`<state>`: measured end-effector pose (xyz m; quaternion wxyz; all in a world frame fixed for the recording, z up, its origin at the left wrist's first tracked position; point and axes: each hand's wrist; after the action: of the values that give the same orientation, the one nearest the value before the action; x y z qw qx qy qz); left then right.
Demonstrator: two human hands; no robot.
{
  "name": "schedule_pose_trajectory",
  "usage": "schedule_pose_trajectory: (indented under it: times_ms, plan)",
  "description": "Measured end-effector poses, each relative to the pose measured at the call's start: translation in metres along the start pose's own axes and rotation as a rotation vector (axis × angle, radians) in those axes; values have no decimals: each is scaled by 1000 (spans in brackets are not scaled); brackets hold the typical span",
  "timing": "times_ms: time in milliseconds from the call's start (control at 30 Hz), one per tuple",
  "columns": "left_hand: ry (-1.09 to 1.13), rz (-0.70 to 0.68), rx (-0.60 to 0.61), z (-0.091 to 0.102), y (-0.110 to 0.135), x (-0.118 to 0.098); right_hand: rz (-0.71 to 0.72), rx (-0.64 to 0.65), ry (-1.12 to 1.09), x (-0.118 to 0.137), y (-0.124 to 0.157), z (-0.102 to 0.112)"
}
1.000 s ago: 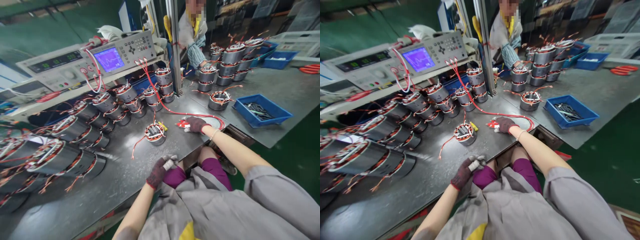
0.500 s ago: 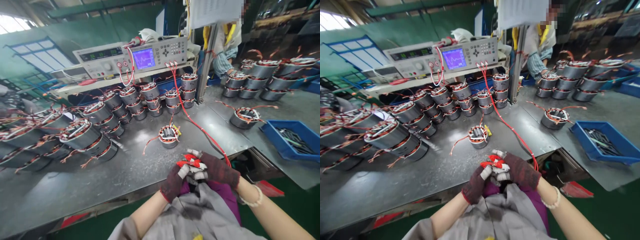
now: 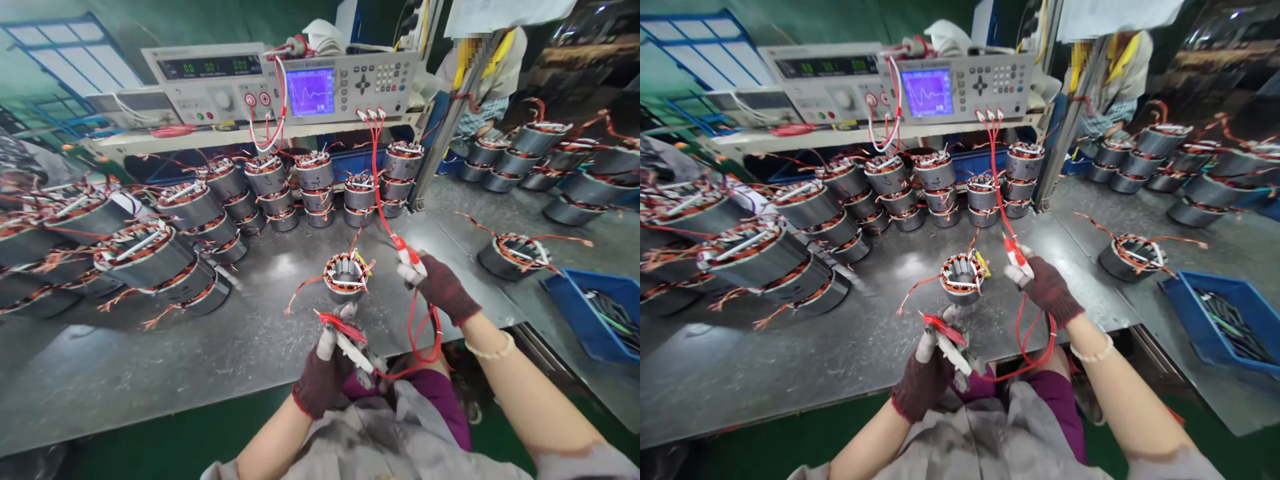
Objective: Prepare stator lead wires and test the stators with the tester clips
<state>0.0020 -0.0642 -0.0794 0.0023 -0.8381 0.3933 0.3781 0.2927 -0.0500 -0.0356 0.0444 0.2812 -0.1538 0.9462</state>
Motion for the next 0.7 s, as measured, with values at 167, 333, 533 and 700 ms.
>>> schedule_pose_trajectory:
  times_ms: [167, 333, 533, 700]
  plan:
    - [-106, 131, 150, 14, 13, 5, -72, 93, 218, -8, -62, -23]
    - [-46, 192, 176, 9, 18, 2, -81, 136, 213, -9, -86, -45]
    - [25, 206, 87, 7, 16, 1, -52, 153, 164, -7, -90, -43]
    - [157, 77, -189, 19, 5, 4, -79, -62, 13, -11, -22, -37]
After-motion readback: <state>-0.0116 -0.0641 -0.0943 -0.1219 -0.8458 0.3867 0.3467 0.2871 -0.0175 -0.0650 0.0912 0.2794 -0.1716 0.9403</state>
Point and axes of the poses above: each hand's wrist, its own y-axis away from the middle knuckle, its own z-axis out of the back of the hand, x = y × z, and after that the axes turned 8 degrees about z, right-handed
